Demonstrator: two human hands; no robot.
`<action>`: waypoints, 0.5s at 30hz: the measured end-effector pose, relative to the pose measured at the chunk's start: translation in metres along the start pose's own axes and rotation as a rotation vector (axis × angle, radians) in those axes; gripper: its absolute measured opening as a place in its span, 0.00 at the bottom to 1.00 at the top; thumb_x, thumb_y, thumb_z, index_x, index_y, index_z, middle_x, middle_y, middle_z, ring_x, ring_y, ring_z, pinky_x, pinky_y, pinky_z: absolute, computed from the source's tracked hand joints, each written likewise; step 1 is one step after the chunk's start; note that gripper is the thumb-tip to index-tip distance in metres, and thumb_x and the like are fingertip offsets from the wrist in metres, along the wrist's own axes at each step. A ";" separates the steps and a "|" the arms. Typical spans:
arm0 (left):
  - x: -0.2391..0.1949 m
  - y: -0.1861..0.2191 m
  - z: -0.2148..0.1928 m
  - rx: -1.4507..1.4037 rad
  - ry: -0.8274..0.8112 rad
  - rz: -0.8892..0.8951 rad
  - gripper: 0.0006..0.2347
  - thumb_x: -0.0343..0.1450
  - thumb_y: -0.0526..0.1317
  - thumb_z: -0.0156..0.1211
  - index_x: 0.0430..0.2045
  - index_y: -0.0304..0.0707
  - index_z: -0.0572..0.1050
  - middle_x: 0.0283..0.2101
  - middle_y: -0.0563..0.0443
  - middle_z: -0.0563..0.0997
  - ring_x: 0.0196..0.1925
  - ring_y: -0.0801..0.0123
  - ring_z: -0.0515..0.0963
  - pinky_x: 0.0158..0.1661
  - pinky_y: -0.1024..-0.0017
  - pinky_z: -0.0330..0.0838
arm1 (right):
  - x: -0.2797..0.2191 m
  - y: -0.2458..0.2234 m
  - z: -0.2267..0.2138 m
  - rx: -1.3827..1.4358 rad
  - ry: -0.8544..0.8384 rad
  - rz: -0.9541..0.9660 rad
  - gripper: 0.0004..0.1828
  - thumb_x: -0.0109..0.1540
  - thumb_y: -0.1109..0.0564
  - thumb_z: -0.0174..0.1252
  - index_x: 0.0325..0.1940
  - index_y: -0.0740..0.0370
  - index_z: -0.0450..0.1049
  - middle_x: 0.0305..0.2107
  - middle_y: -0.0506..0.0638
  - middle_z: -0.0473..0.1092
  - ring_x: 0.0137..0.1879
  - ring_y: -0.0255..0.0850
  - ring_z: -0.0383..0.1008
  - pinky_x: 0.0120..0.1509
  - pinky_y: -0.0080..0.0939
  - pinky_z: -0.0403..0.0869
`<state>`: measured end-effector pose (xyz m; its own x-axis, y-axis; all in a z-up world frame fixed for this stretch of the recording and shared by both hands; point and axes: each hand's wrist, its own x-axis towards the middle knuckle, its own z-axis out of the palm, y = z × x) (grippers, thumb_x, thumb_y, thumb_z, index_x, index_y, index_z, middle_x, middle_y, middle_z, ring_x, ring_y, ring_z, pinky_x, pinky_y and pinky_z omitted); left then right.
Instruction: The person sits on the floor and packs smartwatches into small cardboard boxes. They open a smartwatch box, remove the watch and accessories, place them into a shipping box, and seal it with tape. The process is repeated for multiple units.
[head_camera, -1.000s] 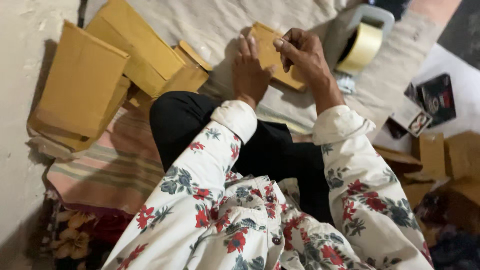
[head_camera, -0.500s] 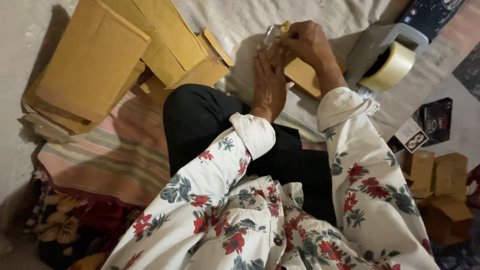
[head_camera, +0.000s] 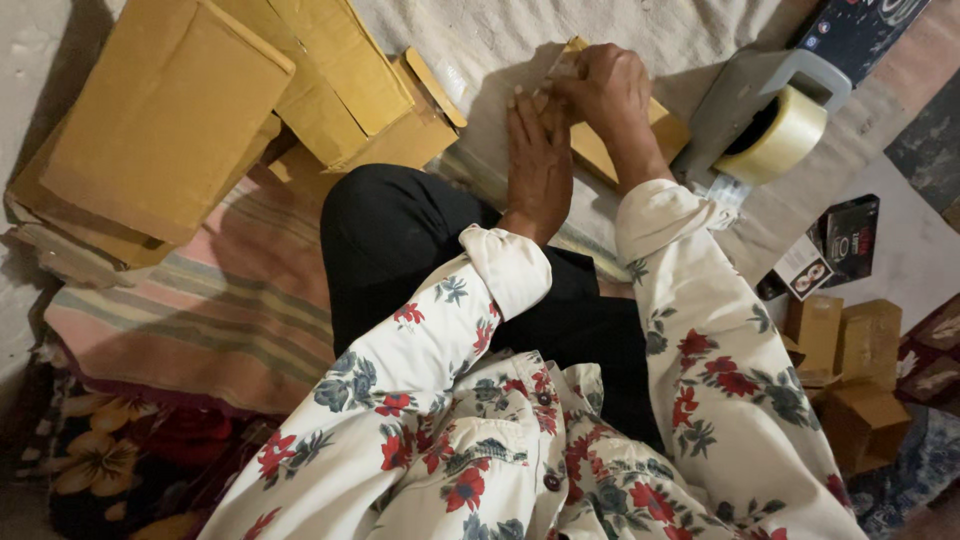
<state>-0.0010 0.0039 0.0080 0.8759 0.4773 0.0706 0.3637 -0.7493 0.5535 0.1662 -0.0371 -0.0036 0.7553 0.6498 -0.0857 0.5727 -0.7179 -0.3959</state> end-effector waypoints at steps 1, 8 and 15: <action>0.001 0.001 -0.005 -0.016 0.013 0.013 0.30 0.69 0.29 0.55 0.68 0.24 0.53 0.69 0.11 0.51 0.71 0.20 0.55 0.71 0.44 0.54 | -0.001 -0.004 -0.001 -0.013 -0.006 0.017 0.26 0.53 0.37 0.76 0.29 0.64 0.81 0.20 0.60 0.74 0.26 0.54 0.76 0.32 0.51 0.74; 0.033 -0.009 -0.024 -0.307 0.141 -0.137 0.18 0.72 0.34 0.55 0.57 0.30 0.72 0.58 0.37 0.76 0.63 0.46 0.73 0.65 0.55 0.66 | -0.001 -0.008 0.002 -0.022 0.144 -0.078 0.21 0.56 0.44 0.72 0.25 0.65 0.80 0.20 0.64 0.73 0.27 0.59 0.75 0.31 0.55 0.73; 0.074 -0.022 0.010 -0.365 0.029 -0.304 0.19 0.80 0.45 0.46 0.56 0.25 0.71 0.50 0.32 0.78 0.49 0.42 0.79 0.51 0.55 0.73 | 0.007 -0.001 0.017 -0.049 0.095 0.088 0.17 0.61 0.49 0.64 0.25 0.65 0.79 0.22 0.68 0.72 0.29 0.62 0.76 0.34 0.57 0.75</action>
<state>0.0589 0.0509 -0.0067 0.7355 0.6669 -0.1196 0.4627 -0.3655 0.8076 0.1653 -0.0273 -0.0191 0.8288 0.5588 -0.0301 0.5160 -0.7839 -0.3453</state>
